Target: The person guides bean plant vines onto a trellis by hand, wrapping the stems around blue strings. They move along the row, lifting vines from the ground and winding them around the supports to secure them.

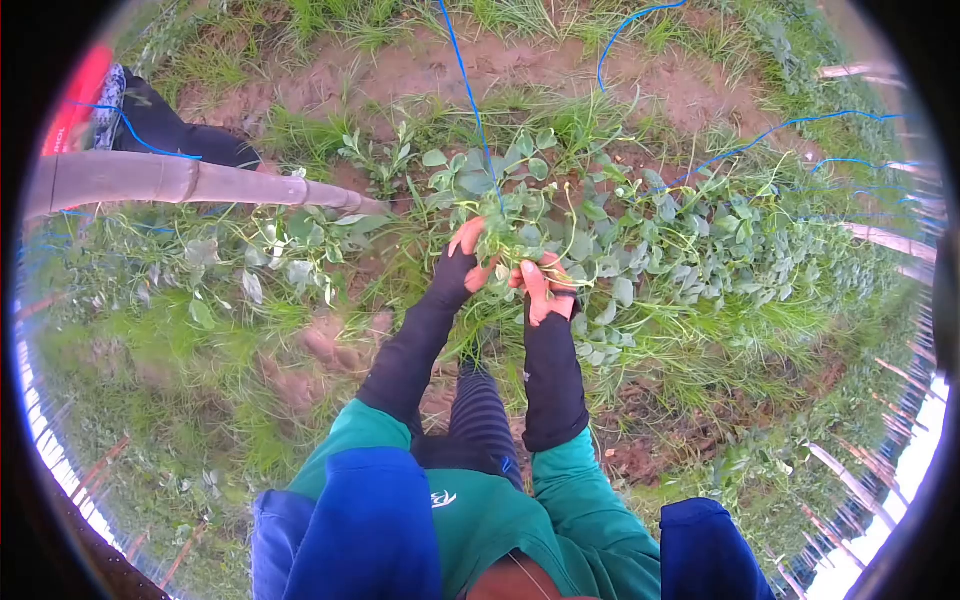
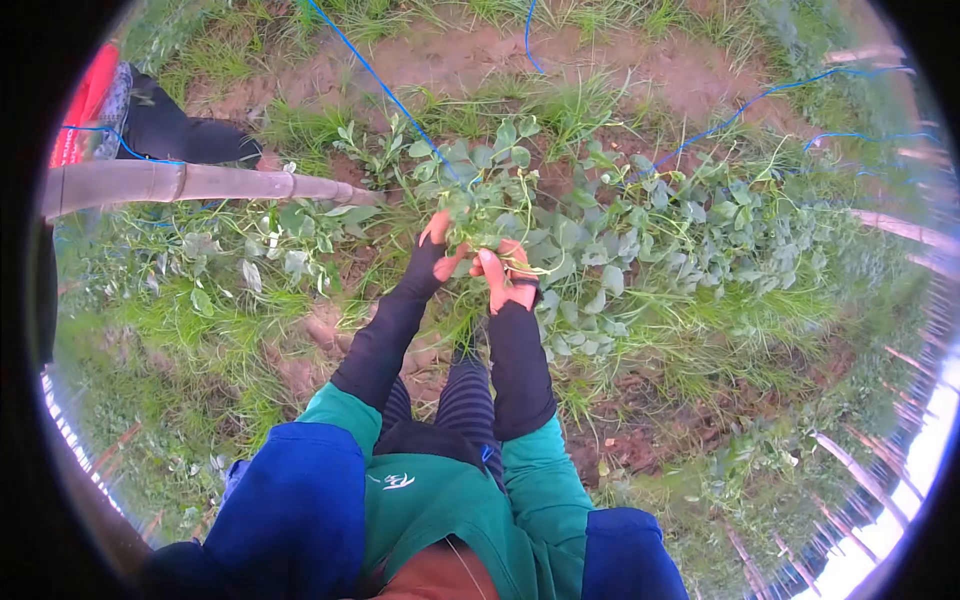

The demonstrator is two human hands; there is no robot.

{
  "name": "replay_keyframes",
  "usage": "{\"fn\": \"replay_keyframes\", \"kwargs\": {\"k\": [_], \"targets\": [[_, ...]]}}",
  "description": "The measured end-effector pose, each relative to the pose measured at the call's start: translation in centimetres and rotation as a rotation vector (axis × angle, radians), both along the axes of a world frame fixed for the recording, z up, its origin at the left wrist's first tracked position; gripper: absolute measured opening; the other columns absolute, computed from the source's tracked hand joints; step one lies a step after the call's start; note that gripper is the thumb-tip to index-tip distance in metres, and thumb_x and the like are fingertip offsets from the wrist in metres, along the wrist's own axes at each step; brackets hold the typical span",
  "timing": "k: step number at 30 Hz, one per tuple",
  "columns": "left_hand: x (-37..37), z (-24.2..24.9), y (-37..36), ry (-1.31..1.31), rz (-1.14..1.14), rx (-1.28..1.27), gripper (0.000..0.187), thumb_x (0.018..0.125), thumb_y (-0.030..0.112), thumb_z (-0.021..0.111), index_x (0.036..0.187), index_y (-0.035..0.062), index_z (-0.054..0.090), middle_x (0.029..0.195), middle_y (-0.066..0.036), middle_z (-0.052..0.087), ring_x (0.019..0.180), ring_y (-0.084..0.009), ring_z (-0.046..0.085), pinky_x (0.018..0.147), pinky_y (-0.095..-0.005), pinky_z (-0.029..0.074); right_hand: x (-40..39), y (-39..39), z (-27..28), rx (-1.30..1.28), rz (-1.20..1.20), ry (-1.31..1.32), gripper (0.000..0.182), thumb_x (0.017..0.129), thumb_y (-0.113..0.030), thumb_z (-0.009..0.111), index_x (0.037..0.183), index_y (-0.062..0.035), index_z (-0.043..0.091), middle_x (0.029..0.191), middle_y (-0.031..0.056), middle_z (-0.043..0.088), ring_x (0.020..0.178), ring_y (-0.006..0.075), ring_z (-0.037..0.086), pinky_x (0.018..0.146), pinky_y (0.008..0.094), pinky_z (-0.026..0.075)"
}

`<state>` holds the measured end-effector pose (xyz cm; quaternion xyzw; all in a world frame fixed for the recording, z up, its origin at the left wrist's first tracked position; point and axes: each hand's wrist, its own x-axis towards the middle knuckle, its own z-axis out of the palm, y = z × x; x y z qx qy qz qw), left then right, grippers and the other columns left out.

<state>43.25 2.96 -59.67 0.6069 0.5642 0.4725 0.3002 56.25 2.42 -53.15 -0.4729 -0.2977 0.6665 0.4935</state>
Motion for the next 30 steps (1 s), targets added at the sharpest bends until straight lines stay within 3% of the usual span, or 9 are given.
{"fn": "replay_keyframes", "kwargs": {"k": [7, 10, 12, 17, 19, 20, 24, 26, 30], "targets": [[0.1, 3.9, 0.6, -0.012, -0.130, 0.045, 0.040, 0.064, 0.005, 0.058, 0.103, 0.0044, 0.048, 0.102, -0.015, 0.048, 0.094, -0.0278, 0.047, 0.079, -0.0340, 0.037, 0.2, 0.0, 0.1, -0.005, -0.144, 0.070, 0.019, 0.075, -0.008, 0.056, 0.090, 0.0020, 0.050, 0.076, 0.0087, 0.057, 0.064, 0.0149, 0.056, 0.060, 0.0249, 0.046], [0.1, 3.5, 0.5, -0.193, -0.137, -0.137, 0.030, 0.068, 0.005, 0.056, 0.097, 0.0034, 0.050, 0.101, -0.013, 0.050, 0.094, -0.0230, 0.047, 0.079, -0.0326, 0.037, 0.2, 0.4, 0.1, -0.027, -0.167, 0.108, 0.020, 0.076, -0.010, 0.056, 0.091, 0.0024, 0.051, 0.078, 0.0093, 0.056, 0.065, 0.0158, 0.056, 0.060, 0.0256, 0.047], [0.4, 3.3, 0.5, -0.671, -0.146, -0.259, 0.020, 0.074, 0.006, 0.052, 0.093, 0.0034, 0.048, 0.100, -0.011, 0.050, 0.094, -0.0195, 0.048, 0.078, -0.0309, 0.039, 0.2, 0.6, 0.1, -0.040, -0.178, 0.140, 0.021, 0.076, -0.012, 0.056, 0.090, 0.0025, 0.051, 0.079, 0.0098, 0.056, 0.066, 0.0161, 0.055, 0.061, 0.0261, 0.047], [0.2, 3.4, 0.4, -1.280, 0.098, -0.415, 0.018, 0.080, 0.014, 0.047, 0.094, 0.0048, 0.043, 0.098, -0.010, 0.051, 0.089, -0.0183, 0.051, 0.074, -0.0306, 0.043, 0.9, 1.2, -0.3, -0.065, -0.298, 0.237, 0.025, 0.076, -0.017, 0.057, 0.090, 0.0032, 0.053, 0.088, 0.0105, 0.054, 0.072, 0.0171, 0.053, 0.063, 0.0290, 0.048], [0.4, 3.3, 0.5, -1.504, 0.426, -0.348, 0.020, 0.080, 0.018, 0.047, 0.095, 0.0053, 0.043, 0.094, -0.009, 0.052, 0.082, -0.0168, 0.052, 0.072, -0.0303, 0.043, 1.3, 1.4, -0.1, -0.065, -0.294, 0.225, 0.026, 0.076, -0.018, 0.058, 0.090, 0.0031, 0.053, 0.088, 0.0102, 0.054, 0.072, 0.0175, 0.054, 0.064, 0.0293, 0.048], [-0.9, 3.0, 0.5, -1.436, 0.337, -0.466, 0.026, 0.078, 0.024, 0.051, 0.097, 0.0100, 0.043, 0.092, -0.004, 0.049, 0.078, -0.0143, 0.049, 0.069, -0.0316, 0.043, 1.3, 1.7, -0.1, -0.067, -0.287, 0.221, 0.026, 0.076, -0.019, 0.058, 0.090, 0.0030, 0.053, 0.088, 0.0105, 0.054, 0.072, 0.0176, 0.054, 0.064, 0.0293, 0.048], [-4.3, 2.6, 0.4, -1.082, 1.019, -0.236, 0.035, 0.074, 0.028, 0.053, 0.103, 0.0146, 0.040, 0.105, -0.003, 0.041, 0.102, -0.0172, 0.038, 0.085, -0.0333, 0.031, 1.4, 2.7, 0.3, -0.016, -0.253, 0.160, 0.024, 0.075, -0.016, 0.058, 0.089, 0.0031, 0.053, 0.086, 0.0116, 0.054, 0.070, 0.0171, 0.054, 0.062, 0.0286, 0.049], [-6.8, 4.5, 2.1, -0.930, 0.905, 0.009, 0.040, 0.076, 0.027, 0.052, 0.108, 0.0074, 0.039, 0.108, -0.008, 0.043, 0.101, -0.0180, 0.040, 0.087, -0.0335, 0.033, 1.3, 3.7, 0.9, 0.005, -0.200, 0.069, 0.023, 0.075, -0.014, 0.058, 0.089, 0.0032, 0.053, 0.084, 0.0119, 0.055, 0.068, 0.0168, 0.055, 0.061, 0.0282, 0.049], [-6.8, 9.1, 9.8, -0.827, 0.252, -0.103, 0.031, 0.079, 0.016, 0.048, 0.104, -0.0023, 0.044, 0.097, -0.013, 0.052, 0.091, -0.0196, 0.051, 0.081, -0.0289, 0.040, 0.9, 6.8, 2.2, 0.060, -0.067, -0.131, 0.016, 0.076, -0.005, 0.055, 0.089, 0.0031, 0.054, 0.079, 0.0113, 0.055, 0.065, 0.0149, 0.056, 0.058, 0.0262, 0.050]]}}
